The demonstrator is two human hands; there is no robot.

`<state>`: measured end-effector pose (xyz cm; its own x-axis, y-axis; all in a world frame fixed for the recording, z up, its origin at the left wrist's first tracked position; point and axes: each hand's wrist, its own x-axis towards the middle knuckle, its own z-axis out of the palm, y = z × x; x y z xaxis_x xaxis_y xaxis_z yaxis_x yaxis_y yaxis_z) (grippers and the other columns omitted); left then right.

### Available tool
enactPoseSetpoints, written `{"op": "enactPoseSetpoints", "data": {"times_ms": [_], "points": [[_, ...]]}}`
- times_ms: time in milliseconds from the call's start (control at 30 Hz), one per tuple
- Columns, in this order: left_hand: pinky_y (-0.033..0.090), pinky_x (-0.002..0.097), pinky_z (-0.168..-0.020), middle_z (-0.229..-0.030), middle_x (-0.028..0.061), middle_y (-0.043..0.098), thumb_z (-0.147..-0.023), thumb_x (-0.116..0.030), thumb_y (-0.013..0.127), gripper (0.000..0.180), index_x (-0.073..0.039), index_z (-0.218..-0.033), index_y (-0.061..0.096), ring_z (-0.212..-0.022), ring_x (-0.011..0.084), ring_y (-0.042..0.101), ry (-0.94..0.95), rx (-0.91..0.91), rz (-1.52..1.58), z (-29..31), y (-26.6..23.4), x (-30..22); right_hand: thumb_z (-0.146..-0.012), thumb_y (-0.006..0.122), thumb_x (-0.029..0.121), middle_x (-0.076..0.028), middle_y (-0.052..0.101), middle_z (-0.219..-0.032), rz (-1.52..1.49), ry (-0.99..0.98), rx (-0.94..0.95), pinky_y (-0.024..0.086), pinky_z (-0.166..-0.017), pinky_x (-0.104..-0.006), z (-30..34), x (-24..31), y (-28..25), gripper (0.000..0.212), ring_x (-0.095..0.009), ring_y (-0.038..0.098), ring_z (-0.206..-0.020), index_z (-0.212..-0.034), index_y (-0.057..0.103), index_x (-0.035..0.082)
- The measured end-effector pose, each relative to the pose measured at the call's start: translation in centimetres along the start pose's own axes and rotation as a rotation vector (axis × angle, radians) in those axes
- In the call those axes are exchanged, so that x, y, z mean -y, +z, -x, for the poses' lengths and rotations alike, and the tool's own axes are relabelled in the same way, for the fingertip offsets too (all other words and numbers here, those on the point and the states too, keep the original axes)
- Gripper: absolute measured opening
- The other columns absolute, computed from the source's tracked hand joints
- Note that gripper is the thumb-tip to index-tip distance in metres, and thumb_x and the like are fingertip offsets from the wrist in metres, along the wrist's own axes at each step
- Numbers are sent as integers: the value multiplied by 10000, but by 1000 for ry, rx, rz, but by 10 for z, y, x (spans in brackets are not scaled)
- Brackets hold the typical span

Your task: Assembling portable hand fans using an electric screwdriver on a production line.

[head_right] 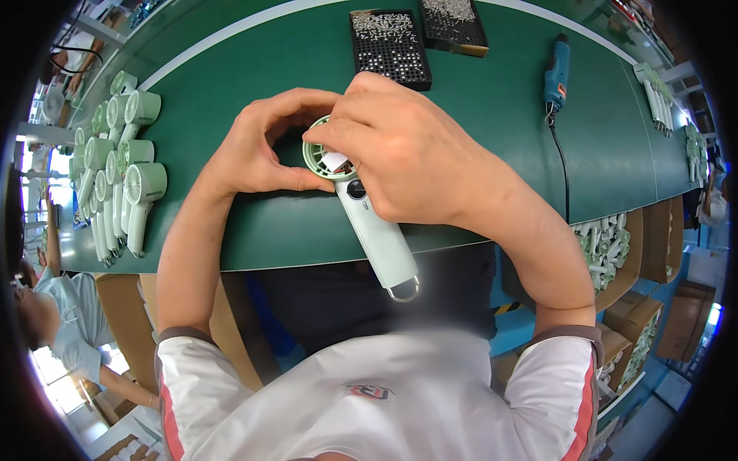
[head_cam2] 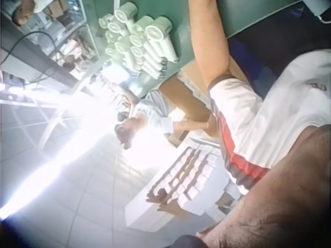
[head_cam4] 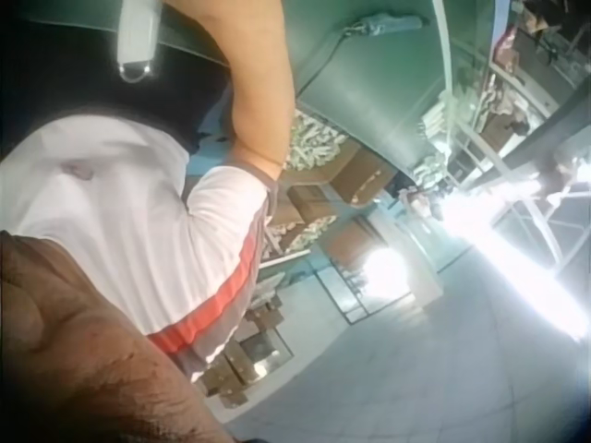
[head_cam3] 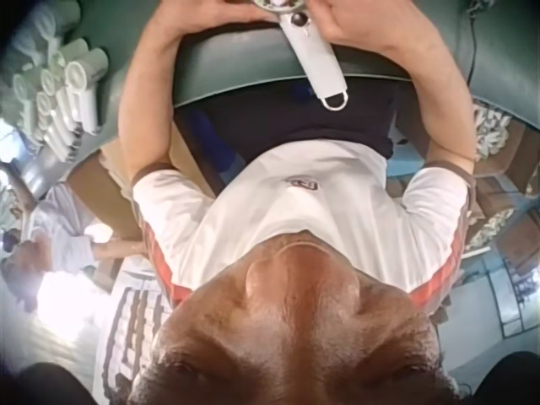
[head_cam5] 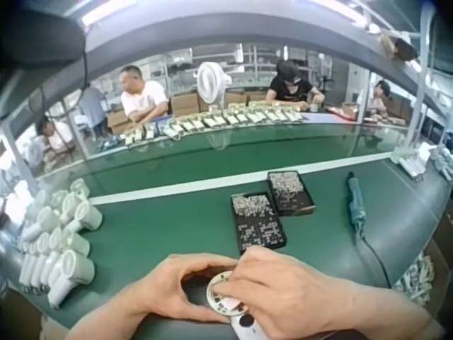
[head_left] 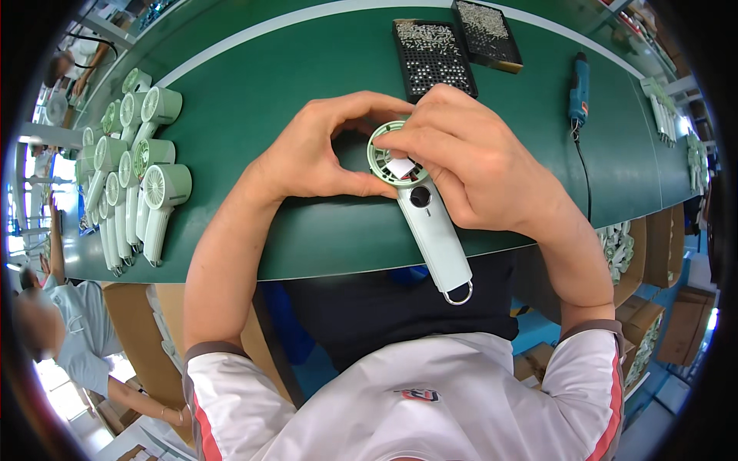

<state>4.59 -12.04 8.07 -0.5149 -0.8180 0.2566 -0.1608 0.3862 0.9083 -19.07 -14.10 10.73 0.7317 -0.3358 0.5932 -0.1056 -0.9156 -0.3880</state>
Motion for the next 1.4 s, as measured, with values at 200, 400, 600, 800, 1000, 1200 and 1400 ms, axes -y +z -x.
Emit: {"op": "enactPoseSetpoints", "data": {"times_ms": [200,400,600,800,1000,1200,1400], "points": [[533,305,-893,-1086,71,702,-658,-126,968,699,-12,-1289,691,-994,156,657,21,48,-138,6,-9,3,-795,611,-119,-121,674,-862,168,24,-77,517,-724,-398,0,-5,-21,332,-312,615,-808,-1092,719,-16],[521,326,-1017,-1199,104,686,-654,-94,968,724,24,-1301,665,-1109,184,667,-45,100,-45,1,-7,1,-796,749,-16,-96,659,-879,468,50,-21,530,-736,-392,25,-58,-28,185,-289,618,-854,-981,744,4],[521,342,-1044,-1256,109,690,-673,-86,953,727,18,-1326,651,-1147,184,666,-39,96,-43,-1,-7,0,-769,802,32,-83,642,-862,526,108,0,534,-724,-394,32,-59,-22,136,-273,615,-841,-896,761,5],[504,365,-1077,-1234,96,710,-688,-82,939,732,8,-1351,642,-1157,183,668,-117,150,62,-10,-10,0,-756,805,24,-92,643,-830,543,130,36,538,-729,-395,42,-47,-34,114,-273,611,-826,-861,768,2],[520,354,-1044,-1196,88,732,-661,-101,952,712,5,-1306,671,-1109,183,690,-154,228,-82,-18,-21,-10,-789,732,2,-125,677,-894,711,113,14,548,-775,-421,62,-68,-108,161,-317,635,-890,-948,752,20],[527,348,-1019,-1130,70,748,-616,-105,977,619,-12,-1167,710,-1048,176,708,-175,300,-64,-37,-21,-12,-829,644,2,-164,637,-1337,1158,321,381,463,-1073,-442,129,-132,-182,510,-323,582,-1279,-1338,625,34],[550,356,-980,-1070,82,762,-599,-92,973,639,-3,-1168,697,-1006,193,726,-136,260,-66,-32,-20,-11,-883,606,45,-167,589,-1439,965,210,497,392,-1186,-459,131,-164,-174,520,-328,508,-1400,-1401,573,41]]}}
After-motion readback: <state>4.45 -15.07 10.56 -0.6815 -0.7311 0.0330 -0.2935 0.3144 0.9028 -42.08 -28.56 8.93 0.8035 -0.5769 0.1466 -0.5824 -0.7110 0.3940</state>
